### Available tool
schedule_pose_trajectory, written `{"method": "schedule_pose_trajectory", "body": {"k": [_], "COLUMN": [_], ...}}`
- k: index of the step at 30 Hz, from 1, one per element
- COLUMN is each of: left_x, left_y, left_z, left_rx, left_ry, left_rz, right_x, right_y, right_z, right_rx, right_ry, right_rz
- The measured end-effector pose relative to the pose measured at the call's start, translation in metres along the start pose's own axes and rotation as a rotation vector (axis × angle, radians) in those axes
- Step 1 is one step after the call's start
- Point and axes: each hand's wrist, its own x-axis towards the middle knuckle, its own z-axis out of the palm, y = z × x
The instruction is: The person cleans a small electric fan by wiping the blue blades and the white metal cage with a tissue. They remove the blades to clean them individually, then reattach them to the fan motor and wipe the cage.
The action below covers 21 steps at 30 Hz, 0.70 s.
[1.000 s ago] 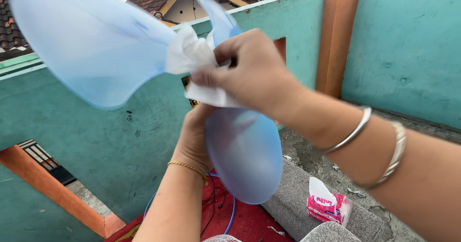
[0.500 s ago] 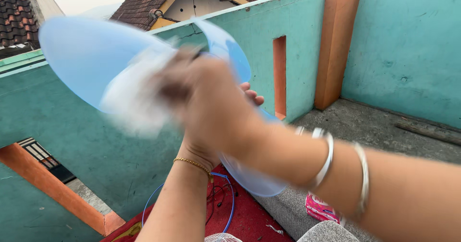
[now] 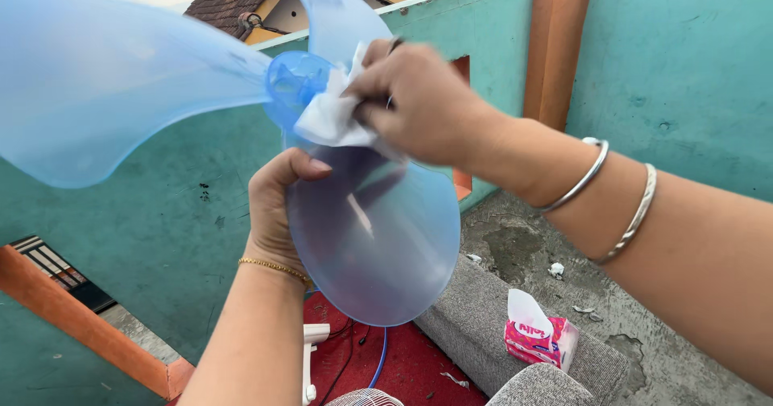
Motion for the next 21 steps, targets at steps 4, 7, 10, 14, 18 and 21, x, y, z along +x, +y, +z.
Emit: {"method": "schedule_pose_trajectory", "body": {"k": [4, 7, 10, 14, 18, 21], "left_x": [0.004, 0.002, -0.006, -0.005, 0.004, 0.005], "left_y": [0.005, 0.006, 0.006, 0.000, -0.005, -0.007], "left_z": [-0.012, -0.007, 0.003, 0.013, 0.006, -0.002], "left_rx": [0.209, 0.350, 0.274, 0.118, 0.079, 0.092], "left_ry": [0.077, 0.135, 0.086, -0.017, 0.076, 0.056], "left_rz": [-0.056, -0.131, -0.154, -0.108, -0.117, -0.129], "right_x": [-0.005, -0.005, -0.009, -0.024, -0.033, -0.036], "right_y": [-0.005, -0.010, -0.006, 0.008, 0.013, 0.007], "right_z": [0.001, 0.002, 0.005, 0.007, 0.011, 0.013], "right_rx": [-0.021, 0.009, 0.062, 0.139, 0.086, 0.122], "right_ry": [-0.172, -0.225, -0.189, -0.106, 0.000, 0.041], "right_rz": [0.033, 0.182, 0.137, 0.042, 0.051, 0.025]}}
